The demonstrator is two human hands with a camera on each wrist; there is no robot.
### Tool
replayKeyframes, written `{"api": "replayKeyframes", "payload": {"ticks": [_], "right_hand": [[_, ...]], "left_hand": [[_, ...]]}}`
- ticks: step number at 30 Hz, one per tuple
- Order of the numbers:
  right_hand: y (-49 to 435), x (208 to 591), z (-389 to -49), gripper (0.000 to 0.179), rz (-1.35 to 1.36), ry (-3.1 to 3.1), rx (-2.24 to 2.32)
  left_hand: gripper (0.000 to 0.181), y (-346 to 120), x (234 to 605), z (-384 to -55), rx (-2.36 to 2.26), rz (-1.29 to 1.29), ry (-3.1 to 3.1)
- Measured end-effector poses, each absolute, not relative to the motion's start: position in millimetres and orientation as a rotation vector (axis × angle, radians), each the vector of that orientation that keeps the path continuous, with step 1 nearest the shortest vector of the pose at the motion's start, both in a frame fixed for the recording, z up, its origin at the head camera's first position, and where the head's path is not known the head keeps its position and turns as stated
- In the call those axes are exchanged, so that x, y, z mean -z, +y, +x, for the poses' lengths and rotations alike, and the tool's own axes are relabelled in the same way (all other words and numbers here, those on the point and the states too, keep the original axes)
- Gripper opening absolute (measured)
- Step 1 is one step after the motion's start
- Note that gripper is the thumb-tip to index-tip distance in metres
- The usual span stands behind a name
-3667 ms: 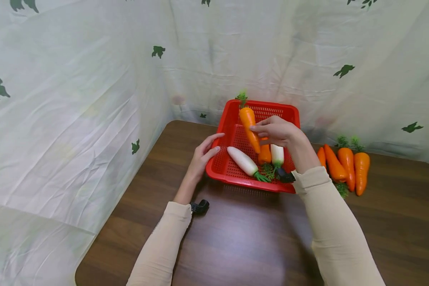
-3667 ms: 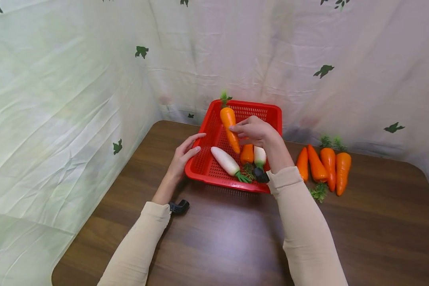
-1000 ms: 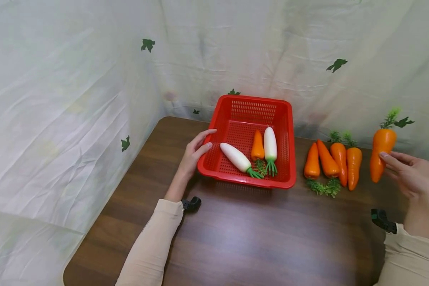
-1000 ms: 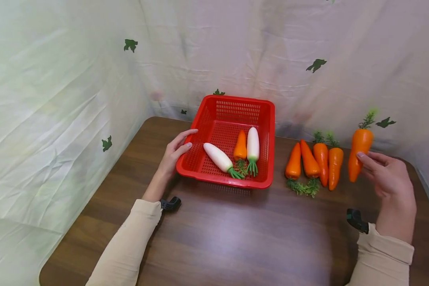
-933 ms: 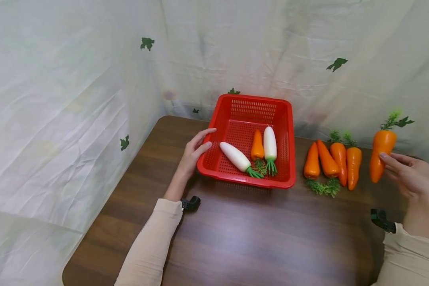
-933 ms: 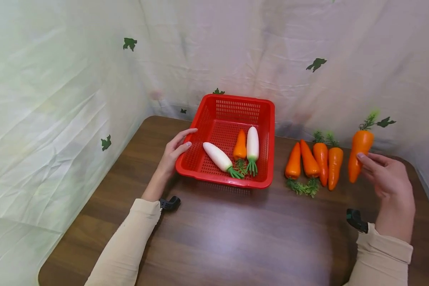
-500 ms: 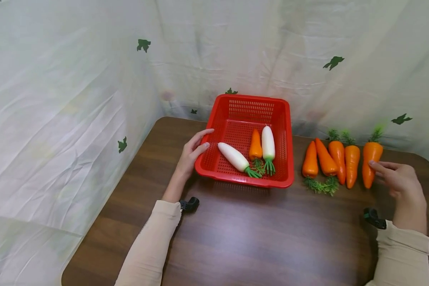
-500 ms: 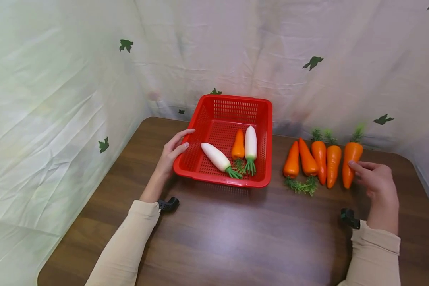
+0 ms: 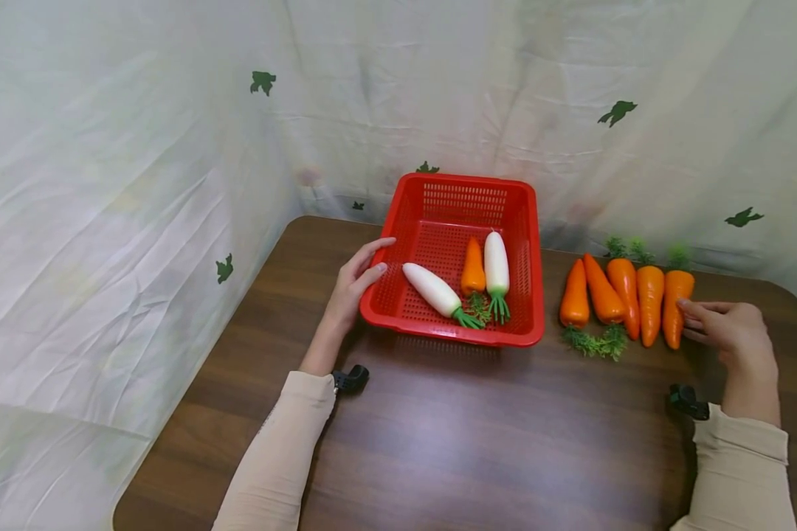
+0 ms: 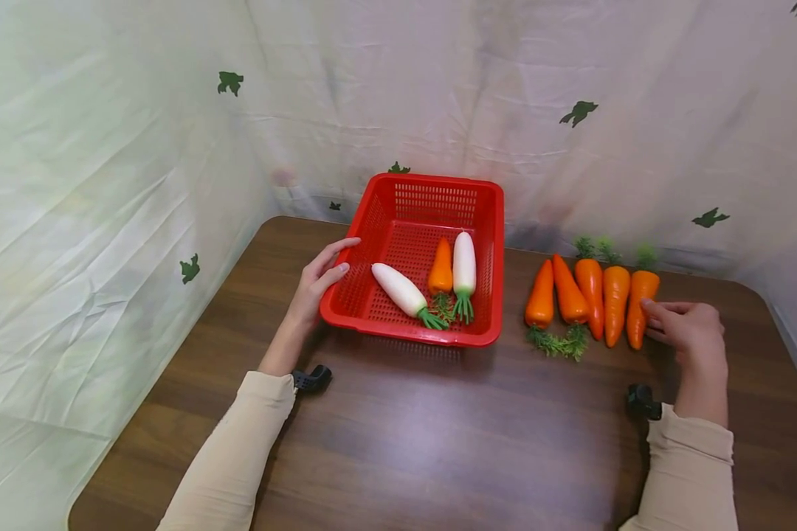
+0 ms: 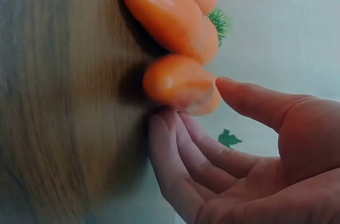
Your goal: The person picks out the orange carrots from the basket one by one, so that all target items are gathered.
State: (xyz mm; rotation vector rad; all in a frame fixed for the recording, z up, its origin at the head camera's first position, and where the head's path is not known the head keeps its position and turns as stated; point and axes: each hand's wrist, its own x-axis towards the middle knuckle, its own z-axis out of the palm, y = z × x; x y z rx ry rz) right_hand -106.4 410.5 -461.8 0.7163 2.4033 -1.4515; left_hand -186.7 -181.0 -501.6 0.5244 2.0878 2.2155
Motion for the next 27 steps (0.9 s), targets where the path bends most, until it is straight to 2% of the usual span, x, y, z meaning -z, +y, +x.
{"api": "replayKeyframes", "payload": {"ticks": [4,8,13,23,27], "right_hand": [[406.7,459.2,-105.8,0.078,0.714,2.408,1.533],[398.1,449.8,-105.1,0.068,0.831,2.492,1.526],[385.8,433.6,-103.9,0.068,0.942,2.655,1.446],[368.6,418.2,-110.6,0.072,0.740,2.682,1.544],[360.7,415.3,-113.1,0.056,0.549,2.647,1.640]], "left_hand": [[0.047,-181.4,501.9,-186.9,-2.218,0.521,2.090],[0.047,-181.6,502.3,-186.5,-2.215,0.523,2.091],[0.047,-181.1,501.7,-186.4,-2.214,0.529,2.092],[0.048,-180.2,500.3,-187.0,-2.226,0.525,2.083],[0.047,-179.3,500.3,-187.0,-2.232,0.523,2.076]]}}
